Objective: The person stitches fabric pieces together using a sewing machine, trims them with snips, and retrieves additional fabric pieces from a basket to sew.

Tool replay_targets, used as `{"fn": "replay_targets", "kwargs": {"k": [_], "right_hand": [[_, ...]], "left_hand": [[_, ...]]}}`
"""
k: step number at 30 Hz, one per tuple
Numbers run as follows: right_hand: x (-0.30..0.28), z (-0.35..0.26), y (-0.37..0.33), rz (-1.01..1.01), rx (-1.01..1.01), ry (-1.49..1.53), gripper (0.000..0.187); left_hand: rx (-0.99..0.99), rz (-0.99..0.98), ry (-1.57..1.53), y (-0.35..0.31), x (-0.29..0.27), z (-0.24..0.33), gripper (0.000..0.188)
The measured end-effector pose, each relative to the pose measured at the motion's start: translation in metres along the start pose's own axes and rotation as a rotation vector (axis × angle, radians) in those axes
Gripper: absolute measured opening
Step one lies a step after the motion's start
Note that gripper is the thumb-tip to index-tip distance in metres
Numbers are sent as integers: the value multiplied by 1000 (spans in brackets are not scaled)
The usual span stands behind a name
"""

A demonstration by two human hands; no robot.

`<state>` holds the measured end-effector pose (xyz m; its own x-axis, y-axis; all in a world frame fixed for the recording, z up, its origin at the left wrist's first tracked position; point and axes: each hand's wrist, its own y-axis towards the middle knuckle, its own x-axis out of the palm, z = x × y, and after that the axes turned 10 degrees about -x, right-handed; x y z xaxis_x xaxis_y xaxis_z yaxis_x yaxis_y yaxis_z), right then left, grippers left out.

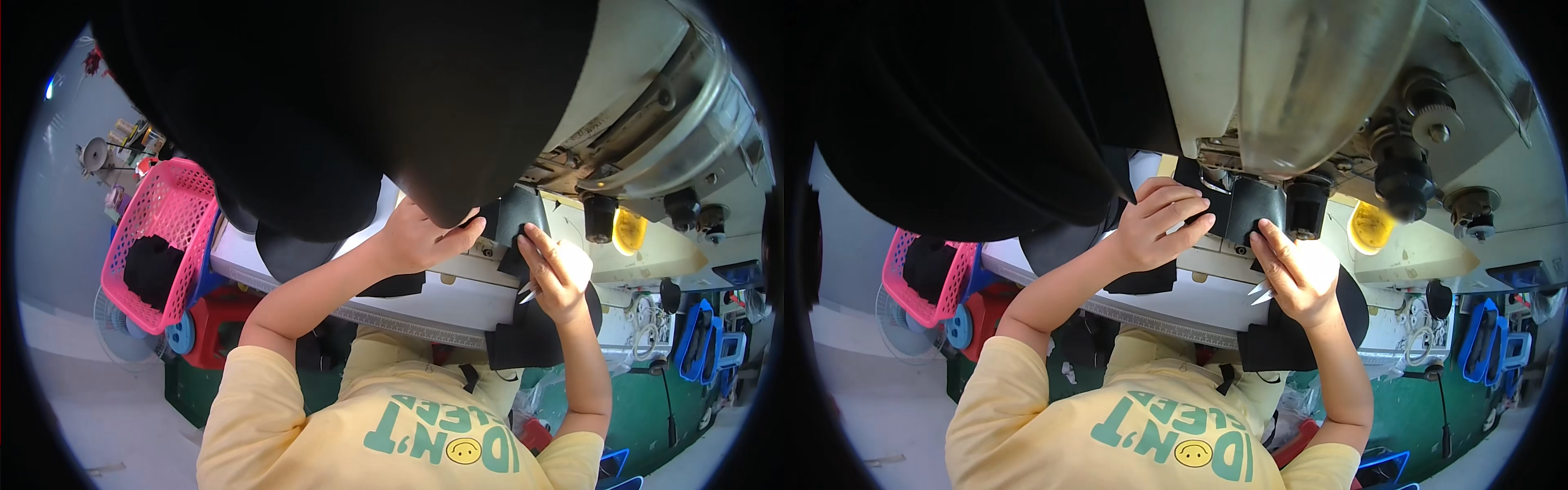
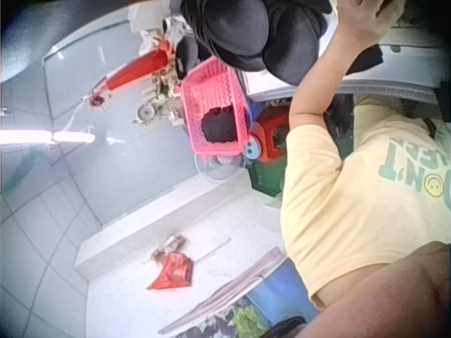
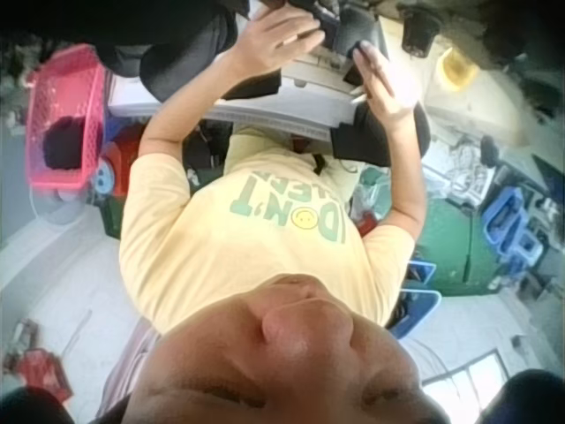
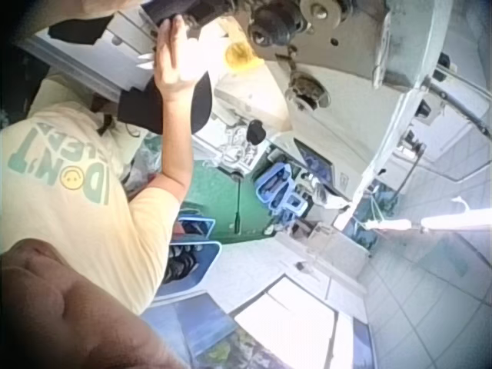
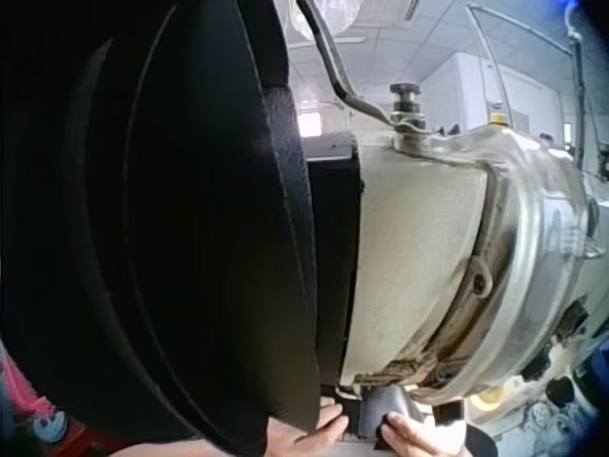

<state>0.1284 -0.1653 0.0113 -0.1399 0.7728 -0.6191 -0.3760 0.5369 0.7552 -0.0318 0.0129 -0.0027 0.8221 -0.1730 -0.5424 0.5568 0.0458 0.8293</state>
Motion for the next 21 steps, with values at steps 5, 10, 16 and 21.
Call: {"fn": "replay_targets", "kwargs": {"k": [5,10,16,21], "right_hand": [[3,1,2,9,28,3,37],[9,16,5,10,10,-40,44],[12,25,8,-50,147,-17,65],[6,17,3,-164,311,-4,56]], "left_hand": [[-49,-31,0,5,0,-1,20],[-79,36,-42,17,10,-9,24],[-50,91,-12,18,21,-27,21],[-191,57,-124,15,25,-35,17]]}}
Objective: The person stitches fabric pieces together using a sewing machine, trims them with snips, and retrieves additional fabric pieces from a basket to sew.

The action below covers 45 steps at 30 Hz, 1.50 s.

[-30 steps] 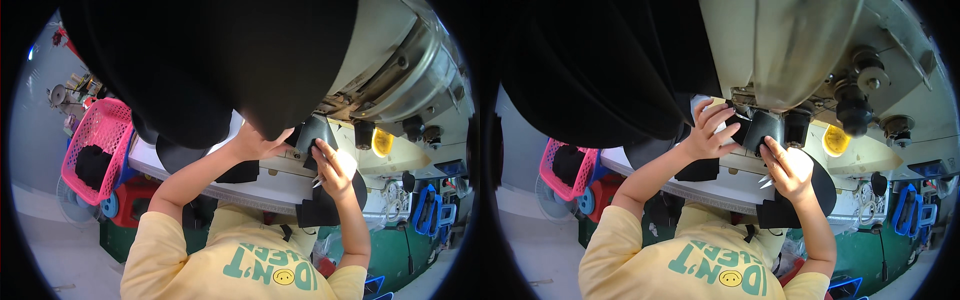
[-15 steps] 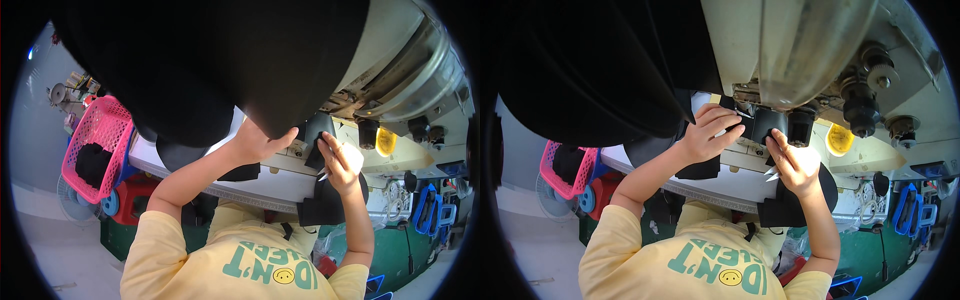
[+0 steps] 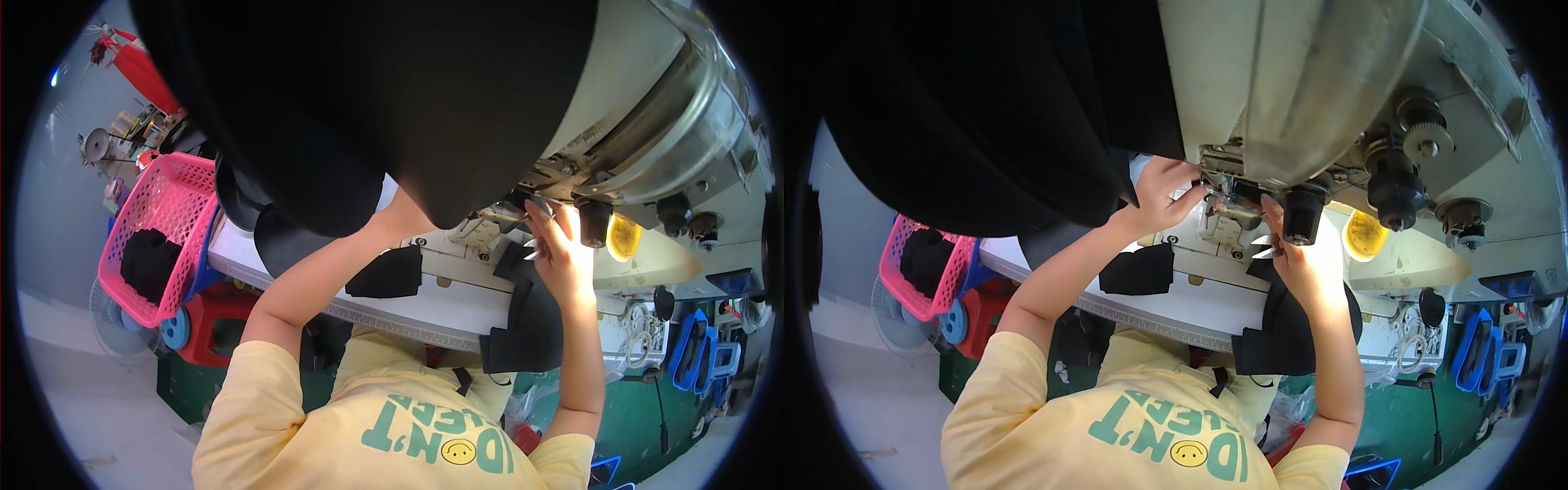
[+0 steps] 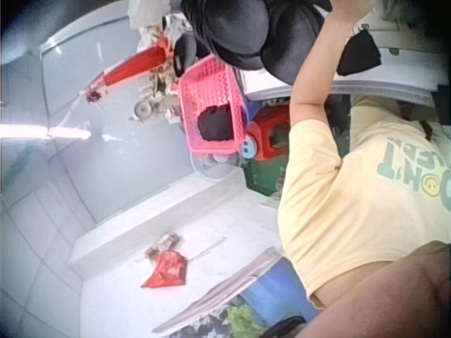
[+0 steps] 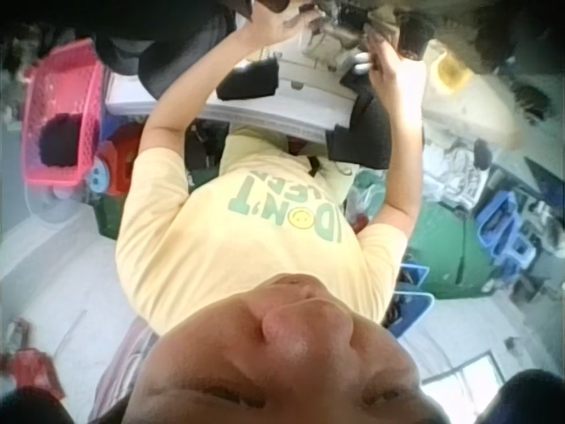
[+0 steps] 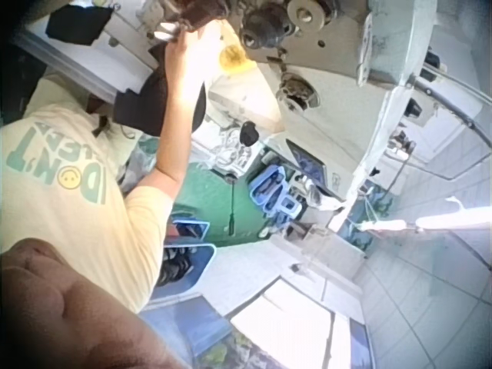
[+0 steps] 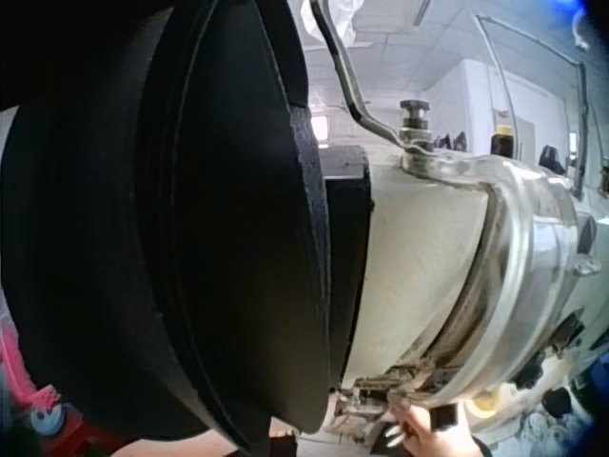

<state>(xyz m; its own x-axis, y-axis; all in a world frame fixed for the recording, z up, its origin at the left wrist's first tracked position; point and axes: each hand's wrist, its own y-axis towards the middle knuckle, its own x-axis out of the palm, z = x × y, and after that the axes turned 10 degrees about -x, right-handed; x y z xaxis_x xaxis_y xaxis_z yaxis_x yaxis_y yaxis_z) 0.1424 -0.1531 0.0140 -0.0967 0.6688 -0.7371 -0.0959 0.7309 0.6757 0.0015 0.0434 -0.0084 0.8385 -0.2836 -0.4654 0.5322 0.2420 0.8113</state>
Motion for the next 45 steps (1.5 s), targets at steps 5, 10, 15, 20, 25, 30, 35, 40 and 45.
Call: {"fn": "replay_targets", "kwargs": {"k": [5,10,15,20,25,30,35,40,45], "right_hand": [[-24,-8,-13,136,24,99,33],[-18,27,-69,211,251,143,4],[1,38,-95,-140,497,274,5],[32,47,-106,-179,471,126,23],[43,41,-116,-108,469,43,16],[43,38,-122,-48,497,-5,15],[48,36,-123,-37,446,-33,14],[52,36,-120,-38,384,-108,12],[57,43,-109,-33,423,-4,16]], "left_hand": [[-214,-45,-139,8,-22,-17,18],[-468,-144,-375,20,-36,-35,19],[-662,-180,-582,37,-68,-49,21],[-708,-152,-723,70,-117,-58,22],[-659,-104,-776,117,-205,-51,24],[-549,-92,-790,197,-307,15,26],[-437,-139,-767,278,-368,109,25],[-517,-286,-360,267,-307,123,26],[-491,473,-290,204,-294,83,24]]}}
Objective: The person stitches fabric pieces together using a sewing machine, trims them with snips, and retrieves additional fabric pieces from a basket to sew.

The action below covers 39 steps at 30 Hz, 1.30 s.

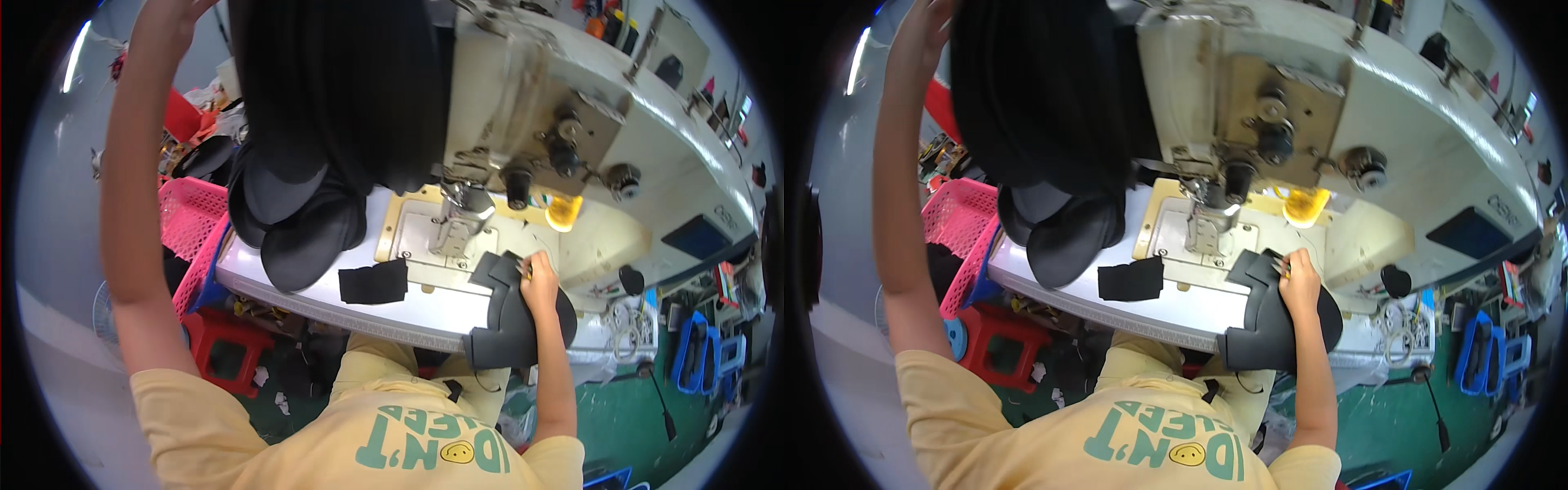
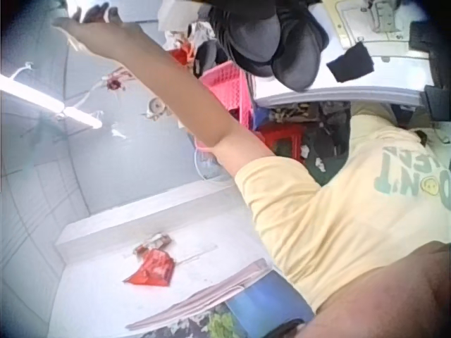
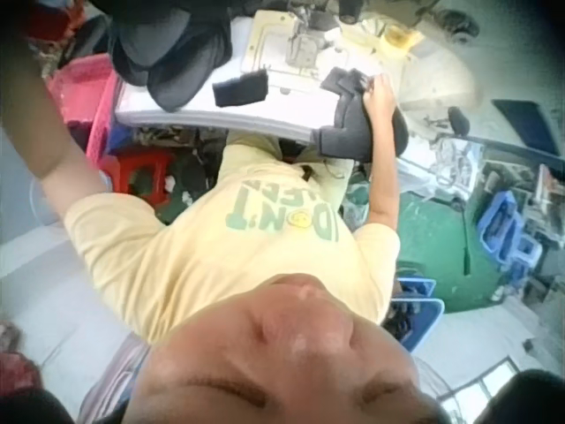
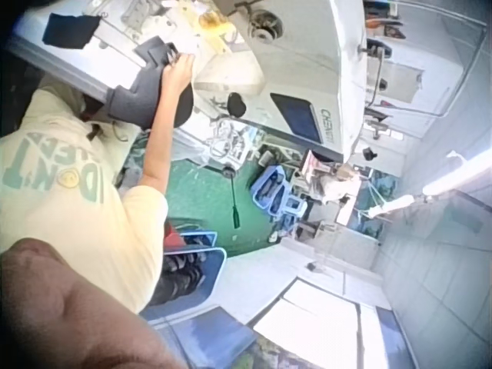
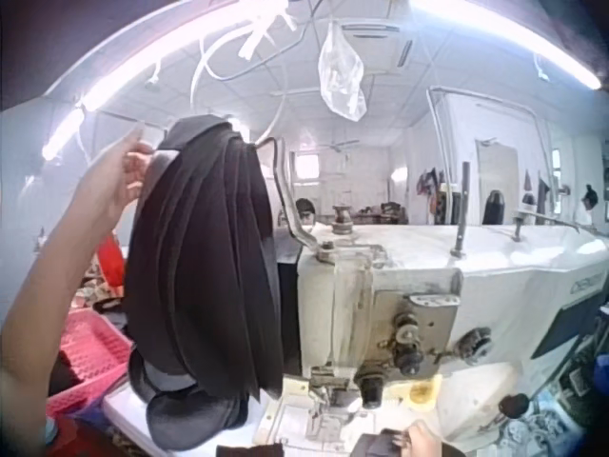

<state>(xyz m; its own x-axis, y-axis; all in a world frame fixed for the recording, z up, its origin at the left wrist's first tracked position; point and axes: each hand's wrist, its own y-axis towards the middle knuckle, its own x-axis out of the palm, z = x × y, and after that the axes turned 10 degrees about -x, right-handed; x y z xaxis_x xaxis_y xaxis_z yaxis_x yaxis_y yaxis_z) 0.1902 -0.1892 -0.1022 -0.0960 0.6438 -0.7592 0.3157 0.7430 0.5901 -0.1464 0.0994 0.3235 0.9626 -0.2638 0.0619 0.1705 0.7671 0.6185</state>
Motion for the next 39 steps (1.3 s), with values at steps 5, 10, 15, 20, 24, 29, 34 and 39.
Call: {"fn": "replay_targets", "kwargs": {"k": [5,10,15,20,24,29,34,39], "right_hand": [[-17,4,-27,59,134,48,21],[-13,-14,-36,71,78,107,26],[-17,-15,-36,155,68,43,21],[-73,-44,-24,193,-63,-17,22],[-151,-102,1,308,-288,-6,18],[-185,-136,20,546,-349,-54,14],[-148,-120,44,-16,-167,246,33],[-94,-86,62,-82,-130,298,37]], "left_hand": [[689,452,971,-178,34,-117,22],[45,-795,-8,-345,140,-212,34],[-394,-1068,-195,-340,229,-275,37],[-124,-1391,222,-347,251,-300,28],[172,-1189,278,-370,220,-278,35],[307,-1158,401,-376,211,-264,48],[177,-860,488,-351,138,-251,44],[44,-582,1044,-312,55,-255,49]]}}
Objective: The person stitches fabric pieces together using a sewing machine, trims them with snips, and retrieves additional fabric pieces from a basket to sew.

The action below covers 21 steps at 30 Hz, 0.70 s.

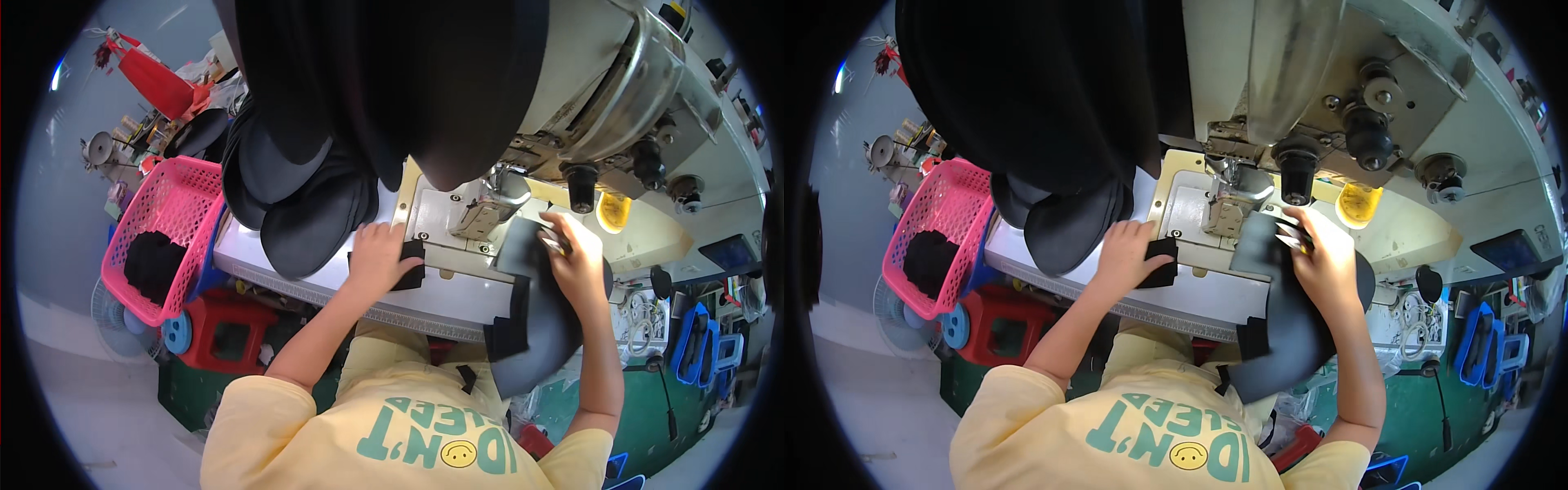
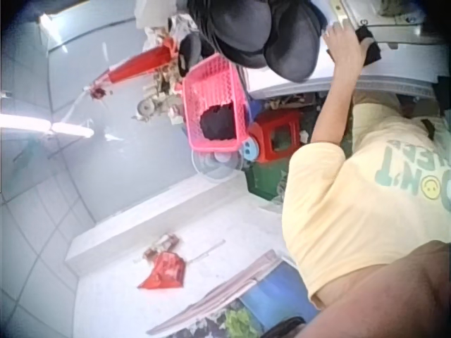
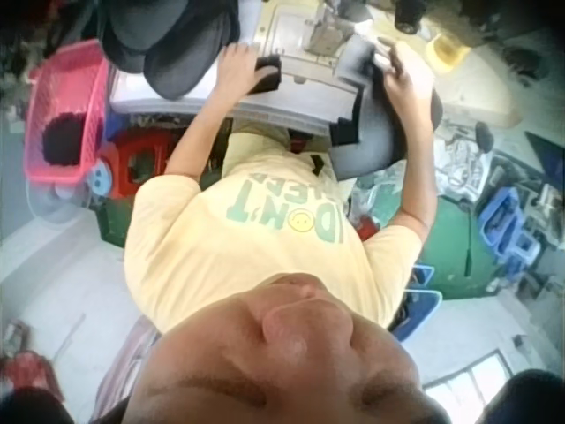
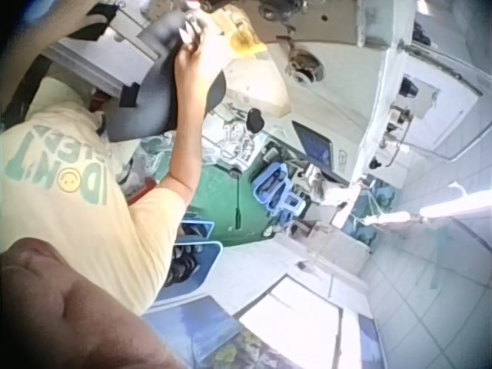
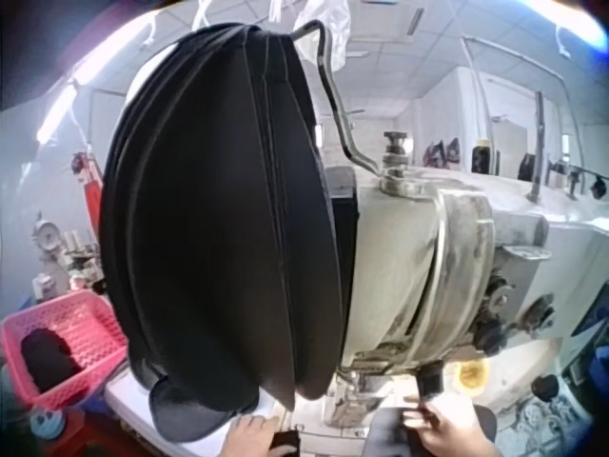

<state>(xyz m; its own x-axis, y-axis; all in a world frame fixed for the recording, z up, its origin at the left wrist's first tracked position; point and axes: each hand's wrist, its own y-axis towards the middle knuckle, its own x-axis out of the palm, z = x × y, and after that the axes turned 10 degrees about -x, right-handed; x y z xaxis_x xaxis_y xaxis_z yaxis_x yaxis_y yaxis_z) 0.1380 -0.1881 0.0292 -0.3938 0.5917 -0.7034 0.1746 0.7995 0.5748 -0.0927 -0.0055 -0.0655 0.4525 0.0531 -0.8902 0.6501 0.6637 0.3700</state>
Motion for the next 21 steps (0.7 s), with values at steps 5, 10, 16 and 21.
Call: {"fn": "replay_targets", "kwargs": {"k": [5,10,16,21], "right_hand": [[20,6,23,26,51,108,26],[22,0,27,48,92,90,23],[33,15,24,112,64,249,18],[23,8,31,54,27,227,11]], "left_hand": [[-119,-126,-94,-11,21,-17,38],[-114,23,-424,-12,31,-20,21],[-397,-402,-1069,25,-14,-28,10],[-349,-696,-929,79,-77,21,14]]}}
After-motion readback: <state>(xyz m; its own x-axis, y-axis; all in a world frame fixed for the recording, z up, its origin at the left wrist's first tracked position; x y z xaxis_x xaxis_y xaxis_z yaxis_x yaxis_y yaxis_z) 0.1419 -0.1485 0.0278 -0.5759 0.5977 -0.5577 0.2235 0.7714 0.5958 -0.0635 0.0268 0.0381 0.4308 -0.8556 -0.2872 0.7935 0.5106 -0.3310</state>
